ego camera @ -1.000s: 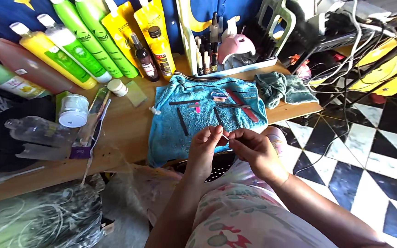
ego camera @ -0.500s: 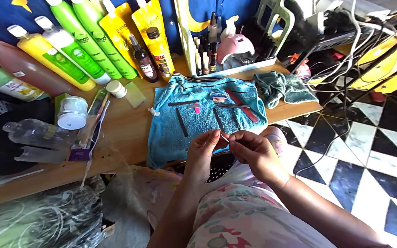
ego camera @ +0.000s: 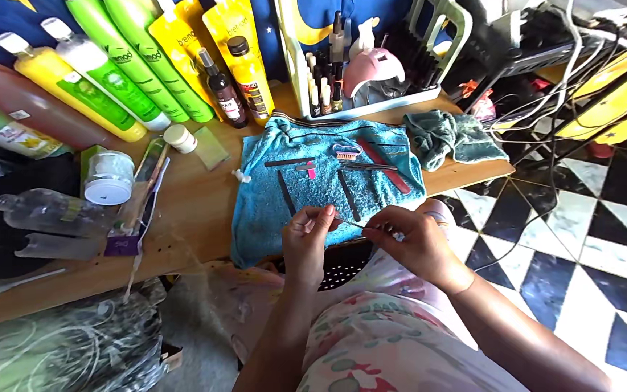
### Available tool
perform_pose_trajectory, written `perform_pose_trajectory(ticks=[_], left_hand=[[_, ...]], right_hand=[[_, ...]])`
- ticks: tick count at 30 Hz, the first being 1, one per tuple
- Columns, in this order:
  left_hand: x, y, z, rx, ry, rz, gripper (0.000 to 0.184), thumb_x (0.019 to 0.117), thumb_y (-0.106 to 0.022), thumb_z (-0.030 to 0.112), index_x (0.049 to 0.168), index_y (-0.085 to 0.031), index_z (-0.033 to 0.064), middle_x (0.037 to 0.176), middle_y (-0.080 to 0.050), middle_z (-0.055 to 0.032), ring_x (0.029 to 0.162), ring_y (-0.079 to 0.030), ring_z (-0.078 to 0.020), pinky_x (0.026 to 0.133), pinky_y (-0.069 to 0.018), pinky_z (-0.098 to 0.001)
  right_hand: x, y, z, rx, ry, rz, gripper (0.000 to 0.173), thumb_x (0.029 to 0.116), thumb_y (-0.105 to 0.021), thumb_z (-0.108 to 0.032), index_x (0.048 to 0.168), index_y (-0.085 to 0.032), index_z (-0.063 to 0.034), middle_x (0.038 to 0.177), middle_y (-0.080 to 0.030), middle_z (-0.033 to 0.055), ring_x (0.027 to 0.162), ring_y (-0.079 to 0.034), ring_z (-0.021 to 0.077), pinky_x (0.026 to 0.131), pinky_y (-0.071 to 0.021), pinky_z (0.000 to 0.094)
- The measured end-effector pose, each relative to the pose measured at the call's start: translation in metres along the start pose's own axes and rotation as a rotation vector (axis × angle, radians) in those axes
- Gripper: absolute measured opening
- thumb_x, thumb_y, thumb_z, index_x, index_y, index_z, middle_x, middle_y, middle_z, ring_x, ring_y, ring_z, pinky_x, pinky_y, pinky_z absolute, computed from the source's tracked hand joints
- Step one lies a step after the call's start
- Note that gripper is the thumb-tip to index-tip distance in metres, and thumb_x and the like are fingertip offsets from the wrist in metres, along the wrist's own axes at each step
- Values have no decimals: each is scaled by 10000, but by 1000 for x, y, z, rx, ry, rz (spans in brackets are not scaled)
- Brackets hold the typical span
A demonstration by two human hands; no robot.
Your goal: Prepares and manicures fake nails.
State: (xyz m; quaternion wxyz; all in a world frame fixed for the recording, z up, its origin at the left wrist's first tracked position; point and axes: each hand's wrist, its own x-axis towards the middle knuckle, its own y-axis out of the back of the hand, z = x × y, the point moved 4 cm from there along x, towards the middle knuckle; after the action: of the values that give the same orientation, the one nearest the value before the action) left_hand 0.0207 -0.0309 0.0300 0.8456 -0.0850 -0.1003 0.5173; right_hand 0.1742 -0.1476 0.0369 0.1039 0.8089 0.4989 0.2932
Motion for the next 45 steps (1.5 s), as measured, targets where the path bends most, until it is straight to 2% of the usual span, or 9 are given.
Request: perform_pose_trajectory(ticks=[7, 12, 14, 17, 19, 21, 24, 29, 45], left_hand=[[-9, -11, -8, -120, 145, -63, 98, 970, -633, 15, 902, -703, 14, 844, -743, -90, 788, -735, -164, 795, -621, -320], [-9, -11, -17, -117, 195, -53, 112, 985, -607, 10, 907, -687, 10, 833, -733, -73, 769, -721, -148, 779, -614, -304], [1, -3, -18, 90, 53, -75, 106, 998, -595, 35, 961, -685, -5, 863, -735, -69, 789, -722, -144, 792, -615, -309], [25, 6, -18, 615, -262, -146, 156, 1018, -610, 132, 1022, -730, 33, 970, -744, -45, 887, -720, -115, 841, -608, -325], [43, 3, -19, 865, -429, -203, 194, 985, -658, 169, 1120, -738, 53, 1136, -725, -76, 1108, -675, -187, 988, -547, -400], [60, -4, -26, 1025, -487, -335, 522, 904, -767, 329, 1327, -650, 47, 1369, -627, -145, 1355, -522, -321, 1147, -404, -513], [75, -14, -45, 1212, -378, -509, 1035, 742, -820, 619, 1559, -427, 120, 1619, -370, -165, 1531, -229, -414, 1206, -208, -644], [77, -14, -68, 1402, -359, -529, 1134, 714, -647, 849, 1579, -403, 159, 1678, -267, -111, 1566, -154, -342, 1242, -117, -592], [76, -12, -73, 1468, -343, -535, 1142, 722, -607, 871, 1601, -362, 184, 1702, -208, -69, 1580, -118, -288, 1252, -83, -565]], right_hand=[[4, 23, 8, 656, -125, 228, 58, 913, -724, -90, 935, -758, -130, 825, -722, -7, 687, -655, 65, 668, -578, 229], [7, 25, 15, 879, -103, 356, 87, 993, -650, -125, 977, -728, -162, 1038, -758, 72, 931, -744, 196, 857, -628, 364], [9, 26, 20, 802, -138, 322, 100, 999, -596, -53, 967, -647, -133, 1038, -756, 92, 882, -757, 221, 807, -647, 376], [15, 23, 28, 458, -159, 184, 37, 986, -615, -46, 1019, -627, -57, 886, -734, 41, 703, -701, 126, 667, -619, 284], [20, 18, 34, 108, -119, 106, 133, 980, -643, -86, 1080, -710, -29, 887, -736, 26, 724, -691, 83, 679, -606, 264], [26, 9, 41, -170, -36, 70, 158, 972, -657, -82, 1080, -770, -55, 967, -727, 67, 841, -704, 128, 780, -613, 321], [35, -6, 55, -387, 30, 47, 253, 940, -624, 29, 1102, -785, -79, 1043, -689, 151, 906, -699, 278, 787, -606, 468], [36, -20, 64, -574, 140, 23, 452, 857, -611, 90, 1176, -785, -178, 1009, -709, 131, 941, -691, 327, 759, -571, 519], [47, -39, 58, -852, 22, -179, 617, 810, -678, 139, 1334, -703, -186, 1088, -661, 176, 905, -689, 361, 601, -573, 478]])
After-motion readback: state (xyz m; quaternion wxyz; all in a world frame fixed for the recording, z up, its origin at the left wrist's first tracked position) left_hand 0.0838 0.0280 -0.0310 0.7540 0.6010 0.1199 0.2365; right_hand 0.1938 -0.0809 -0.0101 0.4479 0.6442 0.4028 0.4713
